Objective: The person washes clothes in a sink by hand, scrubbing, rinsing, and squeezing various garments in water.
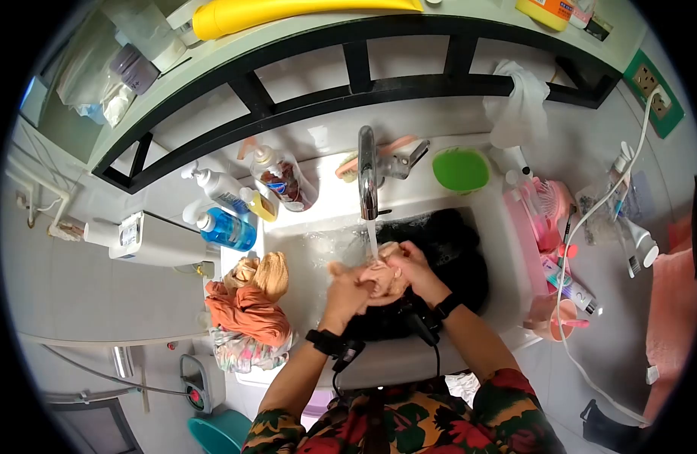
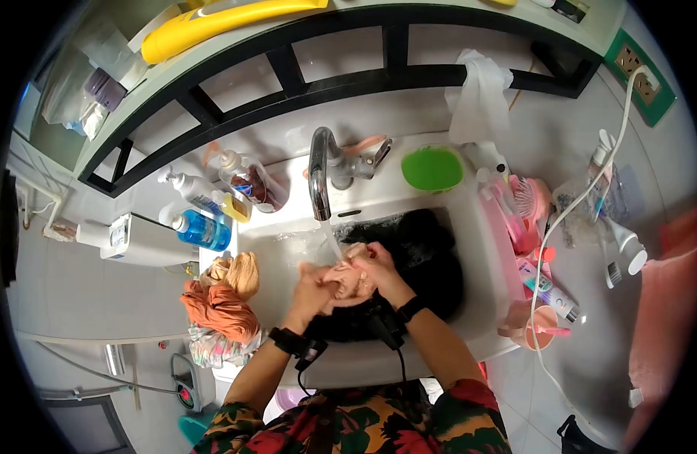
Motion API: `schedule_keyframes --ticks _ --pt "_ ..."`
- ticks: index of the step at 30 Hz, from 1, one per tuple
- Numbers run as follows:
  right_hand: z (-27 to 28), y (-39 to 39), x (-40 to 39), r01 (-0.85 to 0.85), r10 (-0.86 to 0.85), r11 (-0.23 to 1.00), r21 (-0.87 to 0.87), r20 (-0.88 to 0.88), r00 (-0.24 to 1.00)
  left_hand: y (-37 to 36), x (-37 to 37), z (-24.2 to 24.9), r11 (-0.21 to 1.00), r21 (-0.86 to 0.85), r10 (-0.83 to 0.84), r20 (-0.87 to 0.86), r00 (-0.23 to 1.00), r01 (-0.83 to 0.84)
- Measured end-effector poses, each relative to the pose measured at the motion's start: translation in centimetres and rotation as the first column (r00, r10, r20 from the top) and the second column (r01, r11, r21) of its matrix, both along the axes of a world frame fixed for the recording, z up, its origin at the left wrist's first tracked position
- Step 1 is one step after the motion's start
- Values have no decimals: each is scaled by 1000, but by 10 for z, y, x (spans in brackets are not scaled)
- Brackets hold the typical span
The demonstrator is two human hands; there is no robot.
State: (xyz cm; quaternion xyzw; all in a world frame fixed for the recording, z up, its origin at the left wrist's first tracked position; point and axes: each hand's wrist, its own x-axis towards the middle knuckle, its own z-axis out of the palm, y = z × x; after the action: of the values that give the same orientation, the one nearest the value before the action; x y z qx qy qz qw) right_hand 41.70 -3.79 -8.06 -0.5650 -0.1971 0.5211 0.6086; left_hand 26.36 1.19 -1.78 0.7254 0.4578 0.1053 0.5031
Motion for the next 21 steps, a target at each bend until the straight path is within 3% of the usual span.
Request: schedule_keyframes --ticks 1,2,3,4,5,7,8,9,10,11,12,13,15,16,17,19,20,21 --pt "4 1 2 17 -12 990 137 -36 999 5 -5 6 973 -205 102 -42 994 -109" --pt "24 3 2 10 -14 985 171 23 1000 9 -12 -4 990 -74 125 104 987 -117" --pt "37 5 3 -1 -17 979 203 83 996 13 -16 -4 964 253 42 131 990 -75" --pt "26 9 8 -17 -24 982 188 217 976 16 -18 -1 953 299 10 144 990 -53" --pt "39 9 8 -7 -30 983 181 201 979 18 -17 8 937 348 -27 157 987 -30" --pt "50 7 6 39 -96 981 190 303 948 19 -22 -15 964 266 -96 280 955 19" --pt "50 4 7 49 -108 979 196 302 947 15 -24 -18 952 293 -159 215 964 92" --pt "49 -4 9 -15 -116 975 222 566 816 12 -29 -25 950 295 -173 214 961 105" --pt "46 -12 14 -83 -127 971 223 782 610 10 -33 -37 939 316 -191 146 971 137" --pt "27 -18 19 -125 -50 985 122 883 467 9 -34 -48 928 334 -203 82 976 165" --pt "27 -24 19 -142 -9 987 74 911 413 13 -40 -54 974 150 -172 3 985 170" --pt "27 -29 19 -159 37 987 22 933 359 14 -43 -62 975 146 -174 13 985 170" --pt "20 -30 15 -190 111 981 -40 919 377 16 -44 -65 943 334 49 -177 983 13" --pt "16 -30 11 -223 178 970 -93 899 400 20 -41 -68 974 213 -2 -327 945 76" --pt "17 -30 5 -220 181 971 -98 898 400 21 -35 -69 975 208 -7 -327 945 79" --pt "17 -27 -13 -300 370 904 -305 909 192 21 -26 -72 949 201 -117 -492 863 243" --pt "11 -27 -19 -355 360 876 -327 933 29 22 -26 -79 949 196 -122 -493 861 247" --pt "3 -25 -25 -356 364 875 -330 931 33 24 -25 -91 977 34 -185 -343 921 209"
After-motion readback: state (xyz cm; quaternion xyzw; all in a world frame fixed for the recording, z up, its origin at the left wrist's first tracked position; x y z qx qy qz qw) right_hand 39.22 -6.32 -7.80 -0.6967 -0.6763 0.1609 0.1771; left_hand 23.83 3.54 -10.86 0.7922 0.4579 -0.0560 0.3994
